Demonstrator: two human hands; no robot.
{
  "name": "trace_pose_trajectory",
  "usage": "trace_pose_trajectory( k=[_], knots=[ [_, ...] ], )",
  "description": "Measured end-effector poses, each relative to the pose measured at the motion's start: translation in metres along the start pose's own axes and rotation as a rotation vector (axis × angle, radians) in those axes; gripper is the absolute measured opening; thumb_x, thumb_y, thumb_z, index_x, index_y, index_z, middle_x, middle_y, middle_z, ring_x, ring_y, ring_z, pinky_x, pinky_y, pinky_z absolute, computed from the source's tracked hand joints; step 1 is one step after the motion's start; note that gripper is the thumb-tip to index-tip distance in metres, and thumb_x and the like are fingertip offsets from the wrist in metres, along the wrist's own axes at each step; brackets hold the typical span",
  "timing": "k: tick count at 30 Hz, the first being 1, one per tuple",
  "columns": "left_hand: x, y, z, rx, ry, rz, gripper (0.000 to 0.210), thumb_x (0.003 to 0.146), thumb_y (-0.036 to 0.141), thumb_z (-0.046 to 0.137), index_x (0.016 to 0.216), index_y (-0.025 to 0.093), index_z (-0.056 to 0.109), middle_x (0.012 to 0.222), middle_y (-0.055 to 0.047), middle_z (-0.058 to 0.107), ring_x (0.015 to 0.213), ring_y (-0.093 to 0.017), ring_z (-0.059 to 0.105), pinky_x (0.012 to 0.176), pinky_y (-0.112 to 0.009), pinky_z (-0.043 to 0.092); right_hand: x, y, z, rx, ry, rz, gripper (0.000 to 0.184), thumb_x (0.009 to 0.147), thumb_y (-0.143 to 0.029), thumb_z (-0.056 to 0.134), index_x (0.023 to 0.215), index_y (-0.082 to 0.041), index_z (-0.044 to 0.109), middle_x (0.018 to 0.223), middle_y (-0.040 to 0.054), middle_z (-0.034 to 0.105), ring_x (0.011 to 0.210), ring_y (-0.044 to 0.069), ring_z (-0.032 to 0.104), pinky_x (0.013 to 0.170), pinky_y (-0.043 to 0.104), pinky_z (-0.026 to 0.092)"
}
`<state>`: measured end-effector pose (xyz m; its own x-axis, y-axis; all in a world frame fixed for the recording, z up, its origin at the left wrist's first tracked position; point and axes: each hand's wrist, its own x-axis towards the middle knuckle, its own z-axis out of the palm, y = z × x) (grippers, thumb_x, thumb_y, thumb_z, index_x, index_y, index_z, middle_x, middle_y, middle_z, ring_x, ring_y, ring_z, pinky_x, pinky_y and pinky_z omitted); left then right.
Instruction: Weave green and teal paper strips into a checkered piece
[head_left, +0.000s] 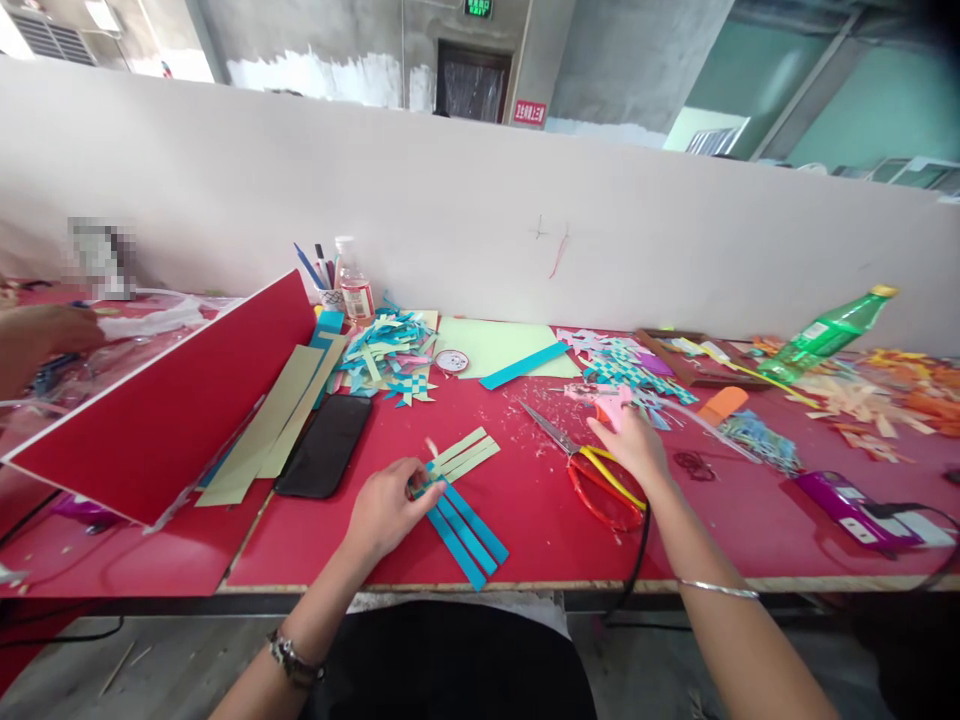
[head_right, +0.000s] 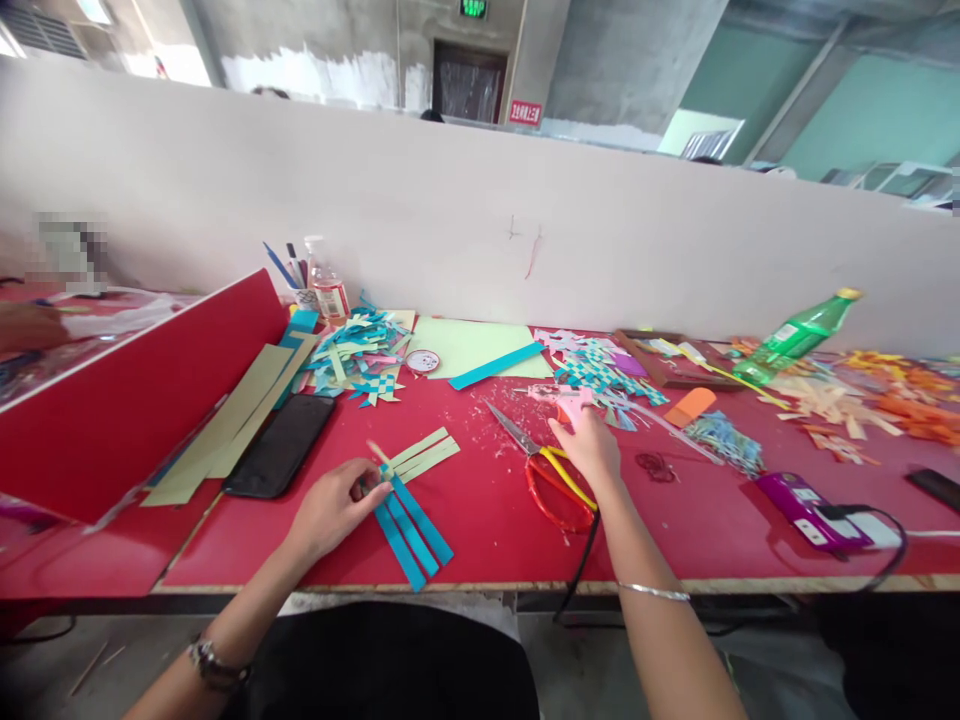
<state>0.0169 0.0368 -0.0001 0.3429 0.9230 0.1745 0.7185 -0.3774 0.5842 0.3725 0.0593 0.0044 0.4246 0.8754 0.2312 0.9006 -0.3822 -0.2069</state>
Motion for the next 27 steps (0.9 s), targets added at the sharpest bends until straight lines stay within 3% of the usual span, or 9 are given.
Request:
trace_pose_trajectory(
  k=[5, 8, 10, 12, 14, 17, 21, 27],
  knots=[
    [-0.002, -0.009, 0.002, -0.036, -0.022, 0.110, 0.016, 0.079, 0.033, 0.045, 0.079, 0.018, 0.052, 0.075, -0.003, 0.057, 0.063, -0.014, 0.052, 0.058, -0.023, 0.039, 0.006, 0.016, 0.009, -0.041, -0.081, 0.055, 0.047, 0.074, -0.053, 0.043, 0.093, -0.013, 0.058, 0.089, 0.0135, 0.061, 0.080, 0.024, 0.059, 0.062, 0.030, 0.041],
    [-0.002, -0.014, 0.004, -0.045, -0.025, 0.122, 0.013, 0.081, 0.023, 0.040, 0.085, 0.018, 0.051, 0.076, -0.003, 0.056, 0.066, -0.014, 0.053, 0.060, -0.024, 0.040, 0.000, 0.010, 0.006, -0.056, -0.012, 0.044, 0.045, 0.076, -0.047, 0.043, 0.097, -0.010, 0.056, 0.096, 0.0171, 0.059, 0.090, 0.027, 0.055, 0.070, 0.034, 0.041],
    [-0.001, -0.016, 0.005, -0.030, -0.019, 0.133, 0.017, 0.080, 0.018, 0.039, 0.091, 0.018, 0.052, 0.079, -0.004, 0.057, 0.068, -0.015, 0.054, 0.062, -0.024, 0.040, -0.011, -0.004, 0.000, -0.013, 0.122, -0.040, 0.039, 0.078, -0.040, 0.043, 0.099, -0.010, 0.055, 0.099, 0.0178, 0.056, 0.096, 0.028, 0.051, 0.078, 0.037, 0.040],
    [-0.001, -0.016, 0.006, -0.016, -0.021, 0.138, 0.021, 0.081, 0.017, 0.038, 0.096, 0.018, 0.053, 0.083, -0.005, 0.057, 0.070, -0.015, 0.055, 0.063, -0.024, 0.041, -0.030, -0.028, -0.006, 0.152, 0.185, -0.273, 0.029, 0.082, -0.031, 0.038, 0.099, -0.013, 0.054, 0.097, 0.0133, 0.056, 0.094, 0.023, 0.052, 0.081, 0.034, 0.040],
    [-0.001, -0.017, 0.006, -0.009, -0.028, 0.132, 0.022, 0.081, 0.017, 0.039, 0.095, 0.018, 0.055, 0.085, -0.005, 0.058, 0.070, -0.015, 0.056, 0.063, -0.023, 0.041, -0.055, -0.058, -0.011, 0.308, 0.034, -0.530, 0.027, 0.085, -0.023, 0.032, 0.103, -0.017, 0.052, 0.096, 0.0092, 0.056, 0.090, 0.018, 0.053, 0.079, 0.029, 0.042],
    [-0.001, -0.017, 0.006, -0.015, -0.038, 0.133, 0.023, 0.082, 0.018, 0.038, 0.093, 0.018, 0.058, 0.087, -0.006, 0.058, 0.073, -0.015, 0.056, 0.065, -0.023, 0.042, -0.094, -0.101, -0.013, 0.331, -0.188, -0.740, 0.035, 0.087, -0.016, 0.027, 0.115, -0.021, 0.047, 0.094, 0.0062, 0.055, 0.086, 0.015, 0.053, 0.073, 0.024, 0.043],
    [-0.001, -0.017, 0.006, -0.030, -0.040, 0.146, 0.024, 0.082, 0.016, 0.039, 0.095, 0.018, 0.059, 0.086, -0.006, 0.058, 0.075, -0.015, 0.056, 0.068, -0.023, 0.042, -0.121, -0.134, -0.010, 0.175, -0.283, -0.832, 0.038, 0.088, -0.020, 0.029, 0.125, -0.027, 0.039, 0.090, 0.0052, 0.054, 0.079, 0.015, 0.053, 0.065, 0.023, 0.041],
    [-0.002, -0.017, 0.006, -0.015, -0.033, 0.159, 0.024, 0.082, 0.015, 0.040, 0.095, 0.018, 0.060, 0.081, -0.004, 0.056, 0.072, -0.014, 0.055, 0.066, -0.022, 0.042, -0.121, -0.144, -0.009, 0.026, -0.299, -0.841, 0.041, 0.089, -0.026, 0.026, 0.129, -0.031, 0.032, 0.090, 0.0049, 0.054, 0.074, 0.016, 0.052, 0.060, 0.024, 0.036]
  ],
)
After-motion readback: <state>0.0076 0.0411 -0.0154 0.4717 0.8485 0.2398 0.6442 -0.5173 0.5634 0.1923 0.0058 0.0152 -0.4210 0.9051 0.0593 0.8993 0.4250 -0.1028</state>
